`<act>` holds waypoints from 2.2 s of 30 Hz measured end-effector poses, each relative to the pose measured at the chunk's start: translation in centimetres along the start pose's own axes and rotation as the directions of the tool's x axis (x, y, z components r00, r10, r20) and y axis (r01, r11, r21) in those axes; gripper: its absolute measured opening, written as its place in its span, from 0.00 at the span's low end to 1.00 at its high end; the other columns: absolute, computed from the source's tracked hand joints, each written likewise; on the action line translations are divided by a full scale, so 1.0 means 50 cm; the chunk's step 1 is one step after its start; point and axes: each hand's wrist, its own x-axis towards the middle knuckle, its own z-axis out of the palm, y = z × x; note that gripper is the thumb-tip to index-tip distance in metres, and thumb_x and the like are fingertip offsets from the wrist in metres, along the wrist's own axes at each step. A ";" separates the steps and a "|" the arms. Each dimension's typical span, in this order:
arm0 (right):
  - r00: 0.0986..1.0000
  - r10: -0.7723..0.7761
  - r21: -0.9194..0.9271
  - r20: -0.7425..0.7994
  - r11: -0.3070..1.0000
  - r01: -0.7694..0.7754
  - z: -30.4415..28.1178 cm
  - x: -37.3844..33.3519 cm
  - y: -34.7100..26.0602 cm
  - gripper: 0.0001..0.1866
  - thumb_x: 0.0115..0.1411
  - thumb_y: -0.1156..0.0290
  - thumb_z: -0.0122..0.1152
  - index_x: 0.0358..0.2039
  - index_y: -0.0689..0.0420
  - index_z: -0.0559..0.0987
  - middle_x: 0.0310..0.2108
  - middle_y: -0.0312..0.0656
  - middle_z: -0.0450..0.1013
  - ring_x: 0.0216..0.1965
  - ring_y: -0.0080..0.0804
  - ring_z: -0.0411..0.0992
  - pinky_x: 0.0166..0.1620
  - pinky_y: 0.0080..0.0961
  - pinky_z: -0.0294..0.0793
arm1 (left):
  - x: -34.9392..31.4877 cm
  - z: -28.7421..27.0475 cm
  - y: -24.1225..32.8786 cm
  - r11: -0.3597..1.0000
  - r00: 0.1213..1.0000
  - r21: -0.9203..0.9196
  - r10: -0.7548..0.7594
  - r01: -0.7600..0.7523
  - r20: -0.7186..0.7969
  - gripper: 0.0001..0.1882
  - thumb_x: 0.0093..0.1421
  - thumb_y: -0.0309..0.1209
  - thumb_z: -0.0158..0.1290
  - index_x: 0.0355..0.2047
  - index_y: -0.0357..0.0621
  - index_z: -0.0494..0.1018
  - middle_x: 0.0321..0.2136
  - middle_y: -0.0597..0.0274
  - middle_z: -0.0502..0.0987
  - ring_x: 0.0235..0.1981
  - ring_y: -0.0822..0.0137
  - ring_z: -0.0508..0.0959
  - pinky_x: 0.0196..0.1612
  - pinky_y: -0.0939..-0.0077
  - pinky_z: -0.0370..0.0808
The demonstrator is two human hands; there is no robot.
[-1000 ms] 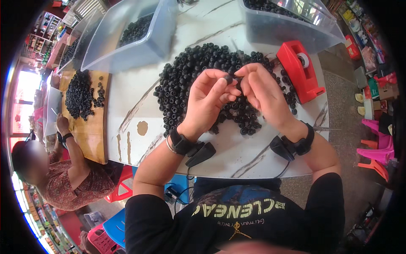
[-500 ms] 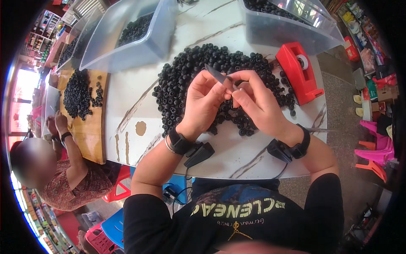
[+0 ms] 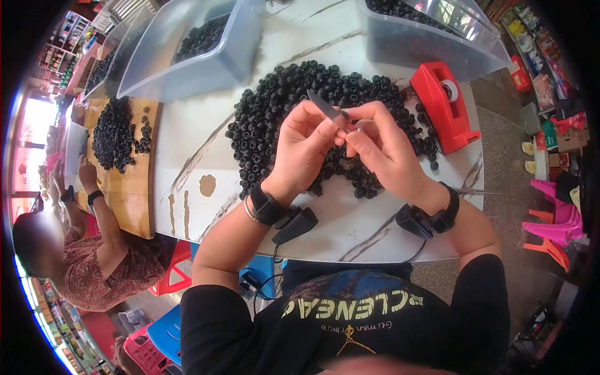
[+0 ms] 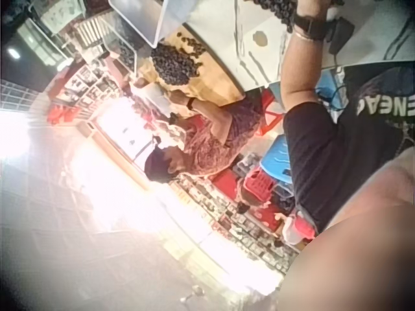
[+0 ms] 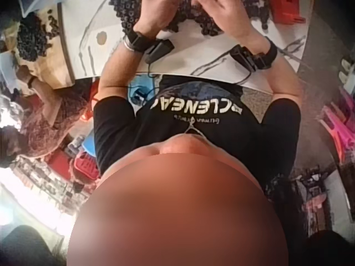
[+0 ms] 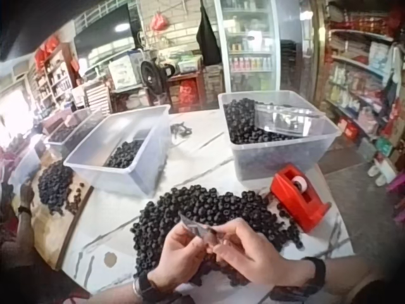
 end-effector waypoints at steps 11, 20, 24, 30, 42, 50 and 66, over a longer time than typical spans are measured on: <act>0.999 -0.054 0.006 0.008 0.999 0.054 -0.008 0.004 0.018 0.10 0.58 0.71 0.49 0.38 0.60 0.63 0.26 0.37 0.70 0.23 0.17 0.66 0.28 0.16 0.67 | 0.005 -0.016 -0.001 0.999 0.998 0.032 -0.020 0.018 0.053 0.03 0.57 0.25 0.48 0.32 0.41 0.67 0.30 0.61 0.73 0.27 0.76 0.72 0.31 0.85 0.70; 0.972 0.195 0.422 0.130 0.876 -0.233 -0.025 0.012 0.002 0.12 0.60 0.66 0.46 0.42 0.58 0.64 0.26 0.33 0.67 0.21 0.09 0.59 0.21 0.06 0.54 | -0.001 -0.007 -0.001 0.993 0.995 -0.069 -0.093 0.096 0.045 0.04 0.57 0.25 0.47 0.34 0.41 0.68 0.28 0.62 0.73 0.27 0.77 0.72 0.31 0.86 0.70; 0.973 0.200 0.351 0.113 0.908 -0.228 -0.020 0.016 0.000 0.14 0.59 0.65 0.48 0.41 0.59 0.65 0.26 0.33 0.67 0.20 0.09 0.59 0.22 0.06 0.54 | -0.002 -0.006 0.000 0.995 0.987 -0.030 -0.094 0.099 0.132 0.05 0.57 0.25 0.47 0.35 0.41 0.67 0.28 0.64 0.73 0.27 0.77 0.72 0.31 0.86 0.71; 0.983 0.158 0.280 0.096 0.943 -0.179 -0.041 0.023 -0.009 0.13 0.58 0.65 0.50 0.41 0.59 0.67 0.24 0.31 0.65 0.19 0.08 0.56 0.19 0.07 0.52 | 0.004 0.009 0.023 0.975 0.981 -0.117 -0.178 0.186 0.079 0.08 0.59 0.26 0.44 0.39 0.40 0.66 0.29 0.65 0.71 0.30 0.77 0.71 0.33 0.86 0.71; 0.987 0.159 0.276 -0.005 0.949 -0.152 -0.050 0.028 -0.014 0.12 0.58 0.68 0.51 0.41 0.59 0.68 0.21 0.29 0.64 0.17 0.08 0.55 0.19 0.07 0.53 | -0.018 0.026 0.023 0.152 0.832 0.875 -0.270 -0.460 0.484 0.11 0.39 0.24 0.55 0.27 0.47 0.72 0.23 0.61 0.67 0.27 0.61 0.70 0.28 0.71 0.69; 0.989 0.149 0.273 -0.006 0.952 -0.142 -0.049 0.028 -0.013 0.12 0.57 0.68 0.51 0.40 0.59 0.68 0.20 0.29 0.64 0.18 0.08 0.56 0.19 0.07 0.54 | -0.016 0.020 0.012 0.261 0.814 0.860 -0.291 -0.438 0.502 0.08 0.41 0.26 0.55 0.25 0.47 0.72 0.23 0.63 0.67 0.27 0.63 0.71 0.27 0.71 0.69; 0.995 0.100 0.195 0.005 0.976 -0.099 -0.048 0.027 -0.012 0.11 0.60 0.68 0.46 0.42 0.59 0.67 0.22 0.31 0.61 0.16 0.07 0.52 0.17 0.05 0.49 | -0.016 0.031 0.029 0.125 0.745 0.838 -0.403 -0.531 0.532 0.13 0.38 0.28 0.57 0.28 0.49 0.71 0.24 0.64 0.67 0.29 0.63 0.71 0.29 0.71 0.70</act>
